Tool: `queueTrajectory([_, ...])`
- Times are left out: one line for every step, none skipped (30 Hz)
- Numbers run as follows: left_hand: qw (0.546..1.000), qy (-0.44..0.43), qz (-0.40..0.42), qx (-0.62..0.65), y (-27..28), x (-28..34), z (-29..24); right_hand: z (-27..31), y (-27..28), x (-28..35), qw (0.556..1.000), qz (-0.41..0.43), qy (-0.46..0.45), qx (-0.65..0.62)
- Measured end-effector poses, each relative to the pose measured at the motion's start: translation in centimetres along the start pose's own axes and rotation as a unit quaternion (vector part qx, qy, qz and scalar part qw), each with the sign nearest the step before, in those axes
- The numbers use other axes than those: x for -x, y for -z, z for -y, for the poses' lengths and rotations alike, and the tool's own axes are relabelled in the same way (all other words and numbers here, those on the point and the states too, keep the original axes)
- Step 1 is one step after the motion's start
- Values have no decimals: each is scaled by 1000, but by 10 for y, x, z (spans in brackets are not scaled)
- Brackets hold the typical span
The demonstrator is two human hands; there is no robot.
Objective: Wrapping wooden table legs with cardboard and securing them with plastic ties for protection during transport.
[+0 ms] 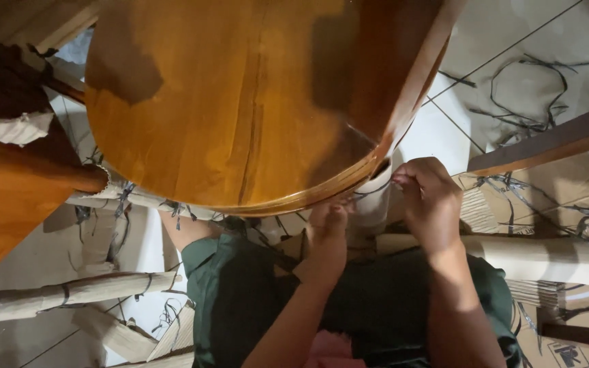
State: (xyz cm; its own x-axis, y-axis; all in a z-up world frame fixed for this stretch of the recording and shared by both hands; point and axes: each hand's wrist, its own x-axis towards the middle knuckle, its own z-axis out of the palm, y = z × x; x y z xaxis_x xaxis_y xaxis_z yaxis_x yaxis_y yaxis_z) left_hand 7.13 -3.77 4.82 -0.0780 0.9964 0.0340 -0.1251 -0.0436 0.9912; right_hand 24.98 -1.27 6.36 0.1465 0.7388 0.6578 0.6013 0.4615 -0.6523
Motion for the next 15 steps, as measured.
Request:
queueTrajectory([997, -71, 28, -20, -5, 5, -25, 1, 0, 1, 1000, -1, -4, -7])
queueTrajectory([987, -142, 58, -40, -11, 9, -50, 2, 0, 1, 1000, -3, -9, -12])
queueTrajectory([987, -143, 59, -39, -14, 7, -50, 6, 1, 0, 1000, -5, -8, -12])
queueTrajectory([965, -250, 71, -26, -19, 4, -50, 10, 3, -1, 1000, 3, -14, -8])
queueTrajectory([932, -354, 81, -11, -23, 1, -49, 14, 5, -3, 1000, 10, -20, -4])
queueTrajectory([931, -355, 83, -9, -24, 0, -50, 13, 7, -2, 1000, 9, -20, -2])
queueTrajectory([922, -376, 92, -14, -25, -2, -51, 13, 8, -1, 1000, 14, -28, -2])
queueTrajectory([912, -397, 102, -20, -26, -4, -52, 12, 8, 0, 999, 20, -36, -2])
queueTrajectory([912, -398, 103, -19, -28, -7, -46, 11, 10, -1, 999, 19, -36, 0])
queueTrajectory([906, -408, 112, -8, -29, -9, -41, 10, 10, -1, 999, 28, -43, -4])
queueTrajectory([901, -417, 120, 2, -29, -12, -35, 9, 11, -1, 998, 37, -50, -8])
queueTrajectory([901, -417, 120, 2, -26, -15, -30, 7, 13, 0, 998, 37, -50, -8])
queueTrajectory([907, -393, 149, -11, -22, -18, -25, 6, 14, 2, 997, 44, -56, -14])
queueTrajectory([912, -368, 178, -24, -19, -22, -20, 4, 16, 3, 997, 51, -62, -19])
queueTrajectory([913, -367, 178, -24, -20, -22, -28, 4, 19, 2, 997, 51, -62, -19])
